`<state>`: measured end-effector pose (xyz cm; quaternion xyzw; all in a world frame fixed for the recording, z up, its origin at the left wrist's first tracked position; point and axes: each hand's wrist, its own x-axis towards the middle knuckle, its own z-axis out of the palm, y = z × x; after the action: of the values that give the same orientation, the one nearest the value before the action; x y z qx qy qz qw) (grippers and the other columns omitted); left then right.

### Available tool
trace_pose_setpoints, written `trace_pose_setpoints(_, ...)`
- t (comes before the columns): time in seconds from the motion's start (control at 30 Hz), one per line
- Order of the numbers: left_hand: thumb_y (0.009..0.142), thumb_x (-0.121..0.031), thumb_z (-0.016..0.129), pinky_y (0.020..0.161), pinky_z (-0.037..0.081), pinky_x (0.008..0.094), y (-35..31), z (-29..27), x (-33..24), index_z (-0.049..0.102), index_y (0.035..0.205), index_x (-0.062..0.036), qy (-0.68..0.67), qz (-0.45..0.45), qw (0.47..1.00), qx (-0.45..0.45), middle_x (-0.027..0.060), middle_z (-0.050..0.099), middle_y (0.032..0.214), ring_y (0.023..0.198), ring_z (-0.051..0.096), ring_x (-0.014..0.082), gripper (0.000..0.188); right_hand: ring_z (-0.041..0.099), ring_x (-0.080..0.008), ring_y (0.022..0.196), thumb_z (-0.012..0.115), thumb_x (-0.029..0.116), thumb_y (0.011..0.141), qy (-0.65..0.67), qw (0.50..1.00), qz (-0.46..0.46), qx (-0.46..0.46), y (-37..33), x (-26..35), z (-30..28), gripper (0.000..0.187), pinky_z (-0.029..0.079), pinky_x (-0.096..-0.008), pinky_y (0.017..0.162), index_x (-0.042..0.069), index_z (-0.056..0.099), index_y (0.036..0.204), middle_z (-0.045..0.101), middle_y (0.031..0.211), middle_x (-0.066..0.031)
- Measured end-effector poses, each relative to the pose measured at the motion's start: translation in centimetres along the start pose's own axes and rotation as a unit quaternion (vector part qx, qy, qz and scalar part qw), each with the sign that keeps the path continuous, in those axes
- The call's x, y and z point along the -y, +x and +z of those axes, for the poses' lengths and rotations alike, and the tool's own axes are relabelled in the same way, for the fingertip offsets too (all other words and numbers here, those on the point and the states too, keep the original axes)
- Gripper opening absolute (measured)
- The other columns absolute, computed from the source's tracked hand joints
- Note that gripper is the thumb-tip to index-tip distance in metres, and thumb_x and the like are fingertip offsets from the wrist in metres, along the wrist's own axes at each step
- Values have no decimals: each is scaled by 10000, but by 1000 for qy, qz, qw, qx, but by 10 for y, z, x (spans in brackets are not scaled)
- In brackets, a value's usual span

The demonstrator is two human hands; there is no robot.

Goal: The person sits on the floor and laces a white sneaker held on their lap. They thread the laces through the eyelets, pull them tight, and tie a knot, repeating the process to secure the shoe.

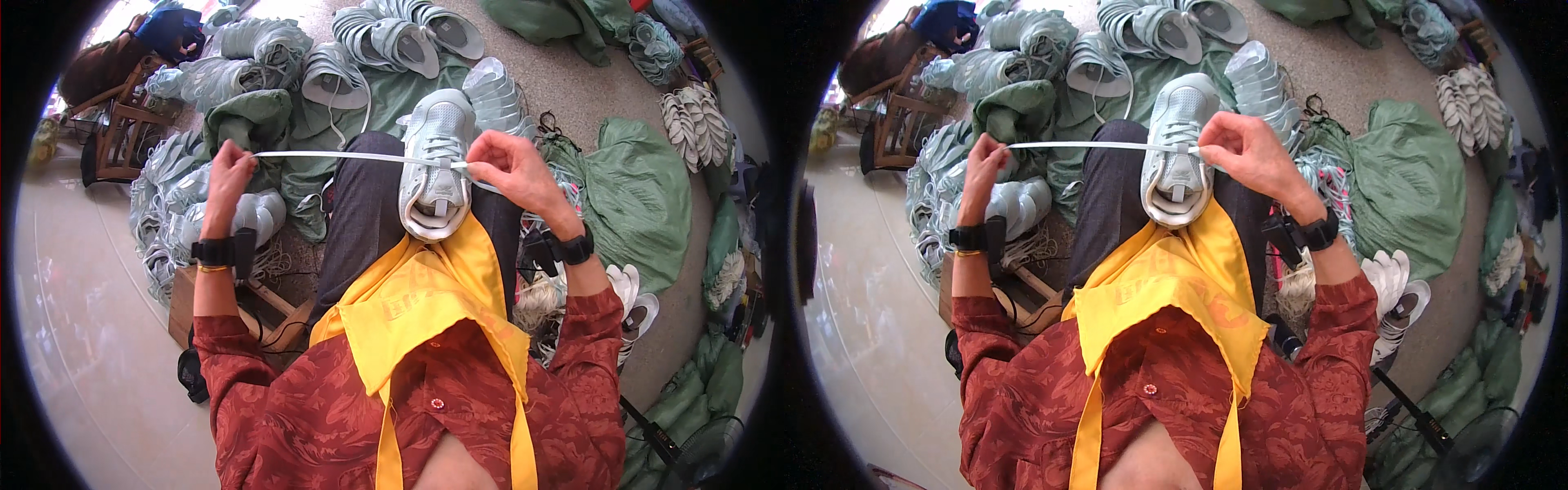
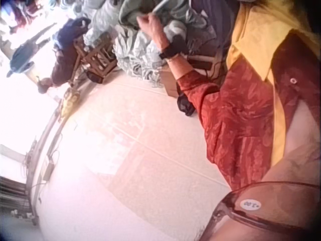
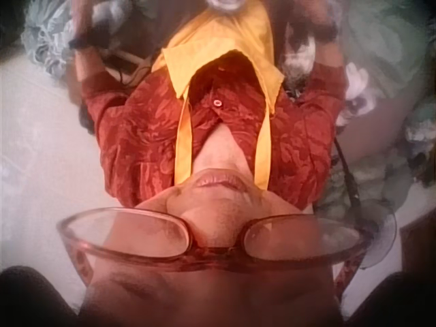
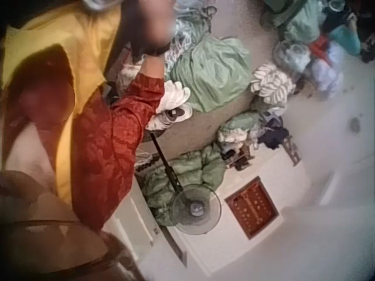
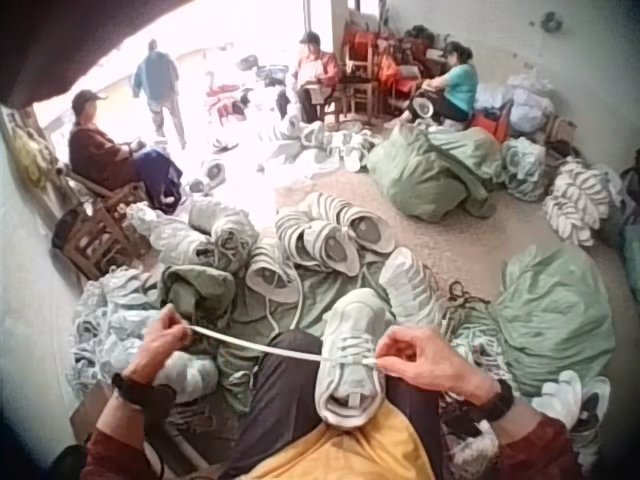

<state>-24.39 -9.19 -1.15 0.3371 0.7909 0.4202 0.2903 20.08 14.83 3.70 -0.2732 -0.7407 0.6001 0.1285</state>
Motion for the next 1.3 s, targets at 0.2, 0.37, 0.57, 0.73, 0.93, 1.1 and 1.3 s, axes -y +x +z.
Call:
trace_pose_setpoints(0.2,893,-109,646,656,492,375,3,-83,88,550,888,-26,244,-85,953,-156,95,628,761,684,614,230,128,560,-102,586,721,17,844,-143,987,-45,-51,-2,7,20,178,455,-283,566,-4,670,1014,680,831,-41)
trace_pose_setpoints(0.37,857,-131,705,754,540,438,3,-51,90,575,948,-15,321,-67,937,-121,148,669,827,792,695,337,196,673,-258,668,701,0,856,-232,963,-77,-111,-25,-7,19,181,522,-364,636,-11,667,1034,709,891,-139)
trace_pose_setpoints(0.57,862,-14,754,788,556,344,-26,76,-21,593,991,-18,74,188,979,-34,89,691,904,865,707,201,207,709,-323,755,674,-13,899,-218,965,-53,-134,-34,-22,27,118,547,-397,677,-13,677,1016,714,870,-164)
trace_pose_setpoints(0.73,867,48,724,950,538,340,-62,155,-103,610,1118,11,43,301,944,129,121,712,1160,1097,697,238,278,688,-276,709,700,6,898,-195,959,-79,-189,-38,-22,31,60,531,-374,640,-5,692,956,706,852,-132)
trace_pose_setpoints(0.93,902,1,646,771,510,421,-59,185,-118,563,1004,-8,87,361,914,164,167,580,901,872,626,388,131,645,-231,655,721,13,888,-212,953,-85,-201,-43,-12,30,52,506,-342,607,6,685,925,666,804,-99)
trace_pose_setpoints(1.1,937,-12,618,707,495,443,-49,174,-112,556,969,-15,114,388,896,185,157,574,899,829,617,392,70,649,-241,665,718,14,888,-215,954,-71,-198,-42,-13,28,50,505,-348,607,6,678,916,663,802,-104)
trace_pose_setpoints(1.3,927,-31,642,670,496,442,-42,151,-113,554,960,-18,184,389,889,157,146,588,885,782,624,385,95,685,-319,761,712,21,884,-261,944,-111,-169,-46,-9,31,48,525,-388,659,6,678,914,675,837,-148)
